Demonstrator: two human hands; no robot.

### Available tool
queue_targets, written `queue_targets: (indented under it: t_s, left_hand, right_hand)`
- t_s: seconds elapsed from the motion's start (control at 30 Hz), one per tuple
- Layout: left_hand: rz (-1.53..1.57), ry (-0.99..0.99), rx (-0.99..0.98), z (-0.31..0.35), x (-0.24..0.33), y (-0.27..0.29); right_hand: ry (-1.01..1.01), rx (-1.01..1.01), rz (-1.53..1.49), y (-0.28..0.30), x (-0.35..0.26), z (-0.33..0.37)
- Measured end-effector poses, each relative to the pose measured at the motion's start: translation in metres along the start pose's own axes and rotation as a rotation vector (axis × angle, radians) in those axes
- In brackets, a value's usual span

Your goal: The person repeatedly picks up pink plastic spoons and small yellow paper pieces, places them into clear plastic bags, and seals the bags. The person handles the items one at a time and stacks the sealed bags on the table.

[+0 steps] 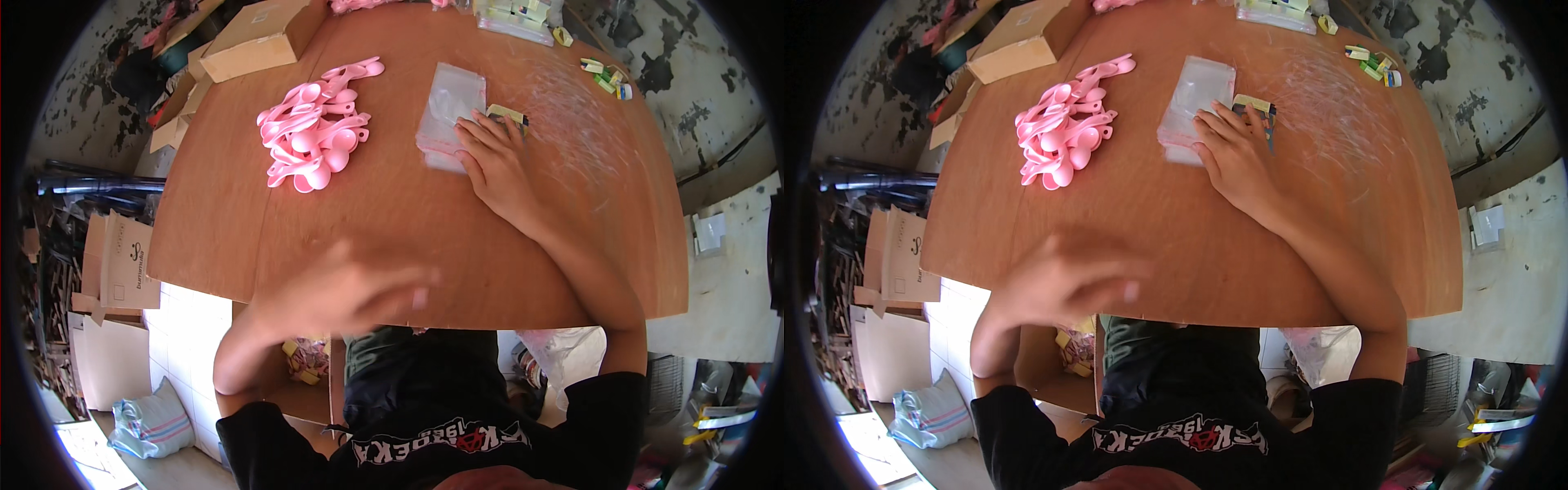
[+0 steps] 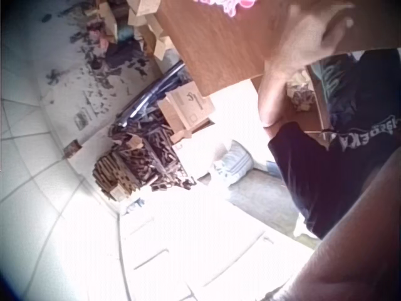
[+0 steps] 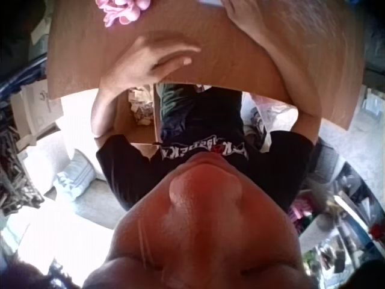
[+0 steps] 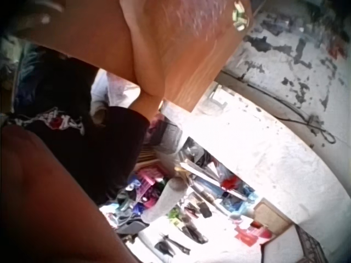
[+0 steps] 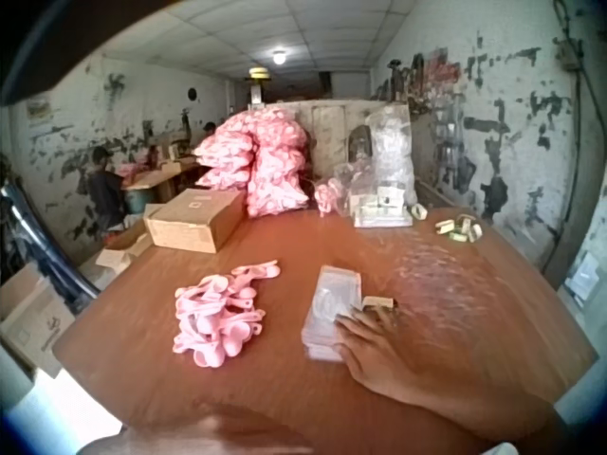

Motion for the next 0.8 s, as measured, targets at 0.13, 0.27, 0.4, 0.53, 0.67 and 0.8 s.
queue_targets:
  t_s: [0.13, 0.27, 0.4, 0.53, 0.67, 0.8]
  left_hand:
    - [-0.451, 0.076, 0.206, -0.059, -0.049, 0.009]
    - [-0.516, 0.083, 0.256, -0.089, -0.097, -0.005]
    - [-0.521, 0.095, 0.217, -0.095, -0.114, -0.014]
    - [-0.478, 0.177, 0.183, -0.095, -0.112, -0.012]
    - [-0.556, 0.144, 0.251, -0.097, -0.108, -0.012]
    - [-0.625, 0.123, 0.314, -0.098, -0.109, -0.017]
  right_hand:
    - [-0.015, 0.108, -0.065, -0.001, 0.01, 0.005]
    - [-0.042, 0.145, -0.131, 0.003, 0.013, 0.006]
    - [-0.018, 0.171, -0.121, 0.006, 0.009, 0.004]
    - [-0.02, 0.144, -0.105, 0.001, 0.011, 0.005]
    - [-0.025, 0.115, -0.105, -0.003, 0.014, 0.008]
    - [-0.03, 0.101, -0.113, -0.006, 0.013, 0.008]
Point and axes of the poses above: each hand's wrist, its own z-axis away from the middle knuckle, its own y-axis out of the back of the hand, x = y × z, the point moved 8 cm from there along -z, towards the middle knuckle, and after that the axes turned 7 degrees about y, right-handed, at the moved point
